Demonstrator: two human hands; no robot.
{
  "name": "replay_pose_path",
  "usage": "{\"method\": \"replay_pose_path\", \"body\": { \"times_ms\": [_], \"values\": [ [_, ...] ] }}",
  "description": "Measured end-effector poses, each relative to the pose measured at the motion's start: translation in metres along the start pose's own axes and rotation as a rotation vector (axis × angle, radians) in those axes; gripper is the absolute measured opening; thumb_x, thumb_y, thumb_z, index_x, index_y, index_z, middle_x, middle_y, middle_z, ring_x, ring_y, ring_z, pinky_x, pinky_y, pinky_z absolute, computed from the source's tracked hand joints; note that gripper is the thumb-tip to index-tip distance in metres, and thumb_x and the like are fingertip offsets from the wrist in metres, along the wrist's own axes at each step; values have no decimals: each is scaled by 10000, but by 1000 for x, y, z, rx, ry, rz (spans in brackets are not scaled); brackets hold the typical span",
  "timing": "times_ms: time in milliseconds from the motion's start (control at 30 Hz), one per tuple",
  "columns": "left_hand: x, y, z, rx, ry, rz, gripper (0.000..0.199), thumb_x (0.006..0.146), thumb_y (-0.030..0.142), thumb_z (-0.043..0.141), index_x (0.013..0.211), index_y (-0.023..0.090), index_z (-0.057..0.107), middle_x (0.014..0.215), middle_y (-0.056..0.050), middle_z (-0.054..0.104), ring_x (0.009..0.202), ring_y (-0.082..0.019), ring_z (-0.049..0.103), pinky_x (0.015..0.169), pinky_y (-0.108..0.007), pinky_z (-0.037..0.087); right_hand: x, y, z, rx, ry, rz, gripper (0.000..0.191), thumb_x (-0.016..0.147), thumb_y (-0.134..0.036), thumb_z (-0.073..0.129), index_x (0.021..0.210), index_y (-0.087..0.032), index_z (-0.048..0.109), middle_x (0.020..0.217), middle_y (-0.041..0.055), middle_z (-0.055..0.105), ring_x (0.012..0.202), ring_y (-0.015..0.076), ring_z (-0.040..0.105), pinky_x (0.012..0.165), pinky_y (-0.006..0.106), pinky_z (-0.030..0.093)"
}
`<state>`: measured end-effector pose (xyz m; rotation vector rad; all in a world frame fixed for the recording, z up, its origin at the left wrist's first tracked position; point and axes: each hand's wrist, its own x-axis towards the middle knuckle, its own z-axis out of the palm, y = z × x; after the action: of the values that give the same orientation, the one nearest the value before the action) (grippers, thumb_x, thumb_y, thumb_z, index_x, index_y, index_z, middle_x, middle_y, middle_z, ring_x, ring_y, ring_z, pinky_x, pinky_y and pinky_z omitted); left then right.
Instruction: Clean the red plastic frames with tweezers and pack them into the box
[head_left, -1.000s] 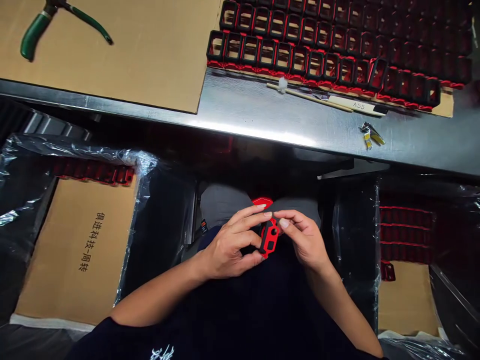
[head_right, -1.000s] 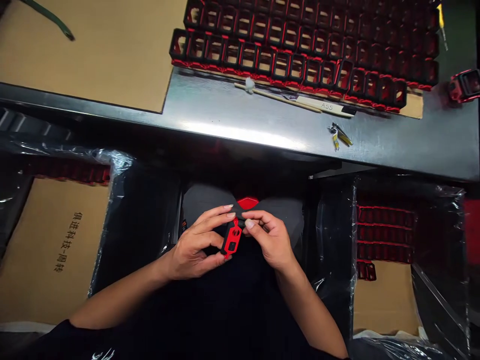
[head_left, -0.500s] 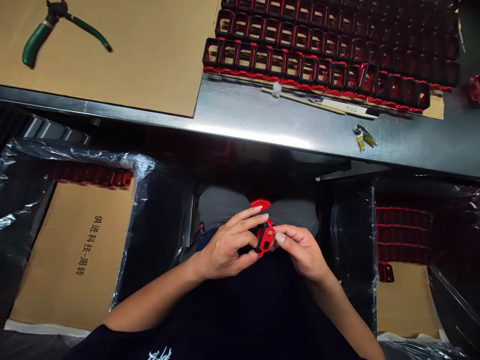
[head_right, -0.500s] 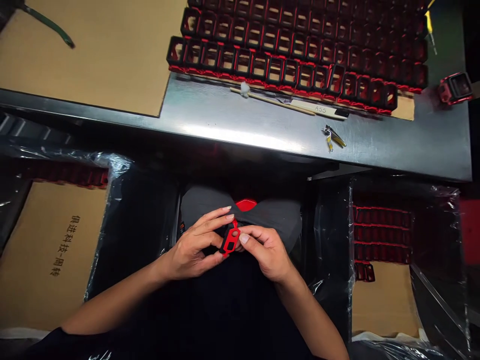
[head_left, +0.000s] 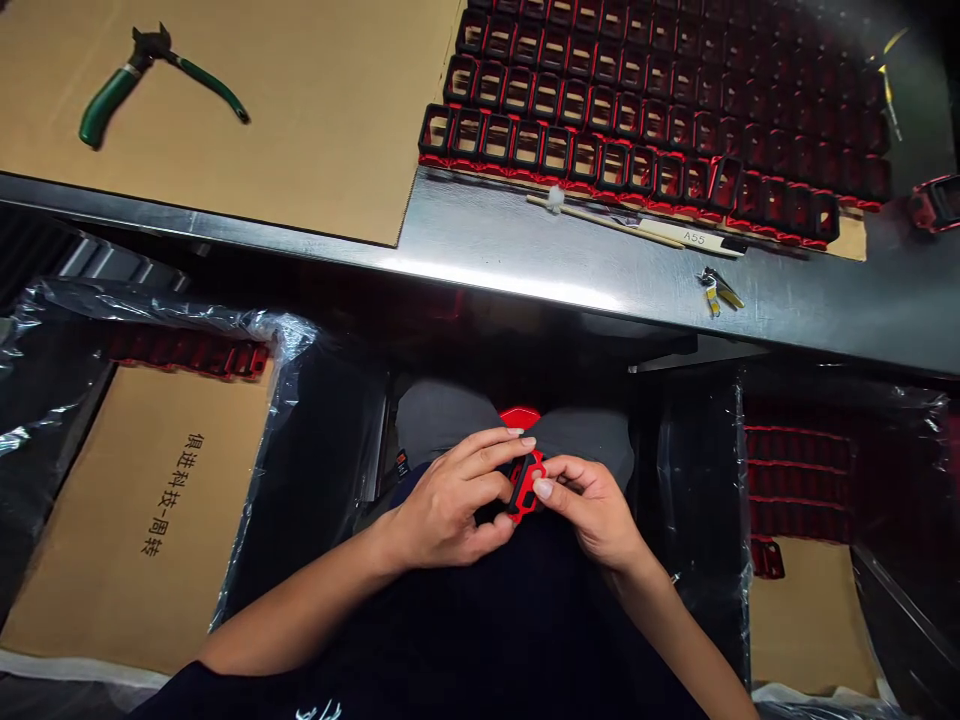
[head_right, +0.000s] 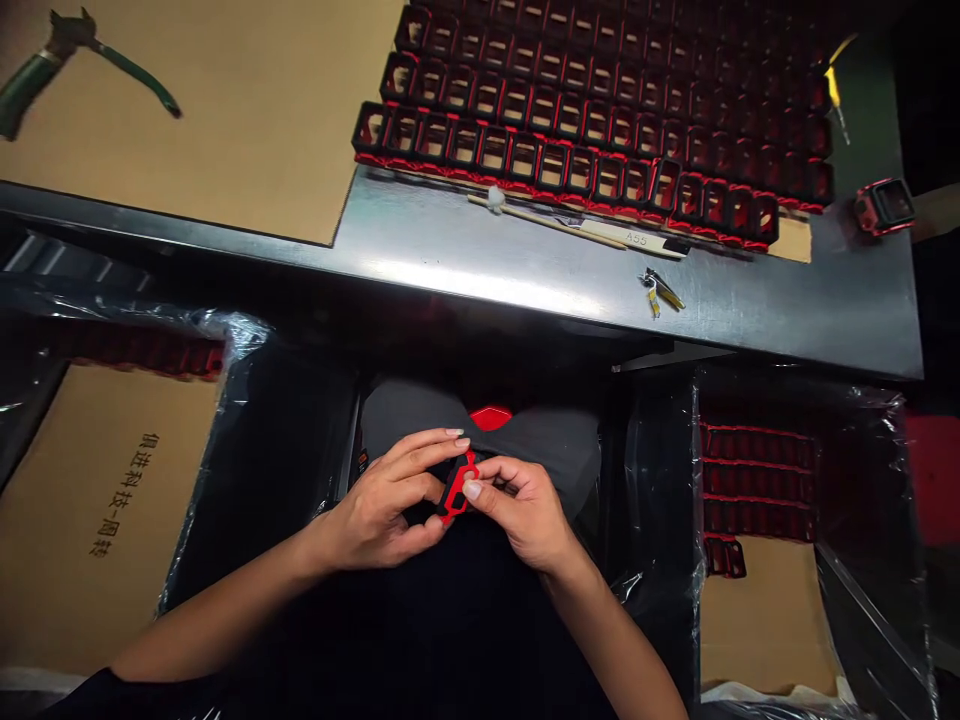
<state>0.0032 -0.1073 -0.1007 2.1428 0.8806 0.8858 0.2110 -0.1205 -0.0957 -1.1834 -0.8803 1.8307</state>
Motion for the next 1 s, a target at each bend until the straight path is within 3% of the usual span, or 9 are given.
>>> {"method": "replay_pose_path", "body": {
  "times_ms": [100,200,300,367,467,633,833,1000],
  "values": [
    [-2,0,-3,-59,10,-38,148,834,221,687,967,177,639,1325,-169,666,1266,-318,623,1044,-494,550,-3,1,0,-42,30,-47,195,822,-418,829,830,-227,798,733,-2,765,630,115,664,643,213,543],
    [-2,3,-5,-181,42,-272,228,827,256,651,1034,172,607,1236,-163,680,1042,-256,705,837,-391,618,-6,1,-1,-148,58,-113,124,862,-366,798,863,-242,803,787,4,786,692,127,693,680,215,542],
    [2,10,-7,-318,-64,-623,211,821,261,599,1012,172,585,971,-79,707,699,-147,659,568,-245,534,-8,0,-1,-236,52,-176,47,894,-294,764,905,-269,802,841,-5,801,745,133,716,724,217,547],
    [7,14,-8,-410,-174,-784,189,825,286,581,978,174,579,805,-13,667,589,-108,575,534,-220,468,-8,0,-1,-274,43,-212,58,905,-256,746,919,-277,797,844,-14,800,742,130,720,721,213,548],
    [13,16,-9,-557,-252,-906,167,840,326,559,915,177,571,694,32,595,569,-97,537,567,-224,441,-8,-1,-1,-344,32,-292,103,917,-202,718,929,-280,785,836,-22,789,725,122,713,710,211,547],
    [14,16,-8,-631,-234,-943,170,827,301,538,929,178,596,725,21,583,631,-120,580,591,-238,454,-7,1,1,-511,20,-475,165,908,-128,695,979,-256,772,811,0,765,703,138,694,692,248,553],
    [18,29,-11,-429,-179,-842,374,760,346,627,1098,195,574,908,-13,643,730,-149,586,647,-275,505,-6,3,3,-670,12,-738,173,904,-80,672,977,-208,763,825,52,763,708,169,691,680,302,570],
    [24,36,-9,-331,-114,-802,507,673,404,778,1096,216,571,959,-21,687,815,-200,651,747,-346,567,-5,7,2,-729,23,-809,242,902,-89,652,1043,-240,778,851,68,771,719,194,710,656,330,597]
  ]
}}
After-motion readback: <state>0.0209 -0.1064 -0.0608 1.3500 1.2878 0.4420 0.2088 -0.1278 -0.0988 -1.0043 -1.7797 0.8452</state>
